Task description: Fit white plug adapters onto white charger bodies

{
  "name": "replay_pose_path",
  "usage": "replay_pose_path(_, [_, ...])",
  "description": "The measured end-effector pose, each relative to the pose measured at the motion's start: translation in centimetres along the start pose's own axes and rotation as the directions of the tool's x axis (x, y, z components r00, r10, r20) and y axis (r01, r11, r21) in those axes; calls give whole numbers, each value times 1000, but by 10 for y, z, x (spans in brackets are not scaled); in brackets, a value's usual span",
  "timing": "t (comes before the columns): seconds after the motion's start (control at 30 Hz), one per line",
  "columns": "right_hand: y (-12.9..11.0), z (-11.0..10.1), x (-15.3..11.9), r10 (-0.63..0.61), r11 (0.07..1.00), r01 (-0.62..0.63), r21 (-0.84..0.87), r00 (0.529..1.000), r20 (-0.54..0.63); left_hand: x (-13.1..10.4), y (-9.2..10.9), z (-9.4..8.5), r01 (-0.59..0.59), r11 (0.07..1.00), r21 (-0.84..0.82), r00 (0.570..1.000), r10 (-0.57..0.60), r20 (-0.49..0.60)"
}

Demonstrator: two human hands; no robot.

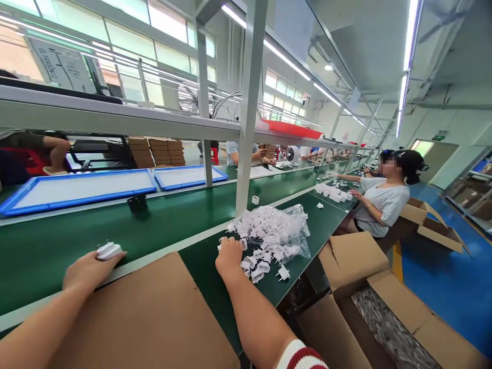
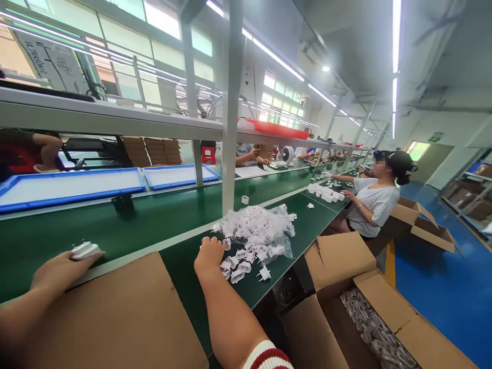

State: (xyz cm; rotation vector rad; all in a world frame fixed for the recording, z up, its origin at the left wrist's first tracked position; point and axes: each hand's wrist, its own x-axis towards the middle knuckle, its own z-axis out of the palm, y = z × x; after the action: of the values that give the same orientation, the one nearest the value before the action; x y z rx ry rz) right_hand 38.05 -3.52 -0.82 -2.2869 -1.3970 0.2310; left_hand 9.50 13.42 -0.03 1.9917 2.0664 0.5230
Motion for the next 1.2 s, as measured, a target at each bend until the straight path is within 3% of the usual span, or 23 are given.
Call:
replay_pose_path(0.07, [-3, 1, -3, -45, 998, 45, 33, 999, 0, -14, 7, -2, 150, 988, -33, 985, -153, -80])
replay_pose_path(0.1, [-5, 3, -5, -86, 994, 86, 67, 996, 0, -24, 9, 0, 147, 986, -83, 976, -158, -148])
replay_pose_path(0.17, [-10, 10, -11, -193, 967, 189, 172, 981, 4, -48, 10, 8, -15, 989, -147, 970, -21, -242])
replay_pose_path(0.23, [-15, 21, -16, -288, 916, 270, 297, 957, 17, -75, 4, 24, -185, 974, -132, 975, 165, -153])
replay_pose_path(0.3, [-20, 32, -20, -338, 863, 297, 409, 941, 30, -99, -4, 42, -271, 956, -111, 962, 273, 3])
replay_pose_path(0.4, [-26, 45, -24, -355, 780, 272, 564, 934, 40, -122, -8, 59, -391, 918, -66, 902, 397, 171])
replay_pose_path(0.47, [-28, 51, -25, -334, 730, 211, 650, 940, 69, -125, -3, 61, -443, 896, -40, 871, 440, 220])
replay_pose_path(0.57, [-29, 58, -23, -279, 671, 123, 731, 956, 95, -118, 7, 56, -454, 890, -47, 865, 453, 214])
replay_pose_path(0.73, [-27, 72, -19, -223, 556, 74, 828, 973, 62, -107, -5, 59, -463, 848, -259, 871, 489, 42])
replay_pose_path(0.87, [-30, 80, -19, -181, 498, -24, 867, 975, 131, -105, -18, 64, -459, 788, -410, 870, 492, -28])
replay_pose_path(1.03, [-35, 72, -24, -206, 405, -94, 910, 960, 190, -108, -8, 52, -441, 726, -527, 839, 542, 45])
replay_pose_path(1.2, [-38, 58, -28, -241, 439, -121, 890, 939, 247, -111, -1, 43, -466, 669, -579, 807, 590, 31])
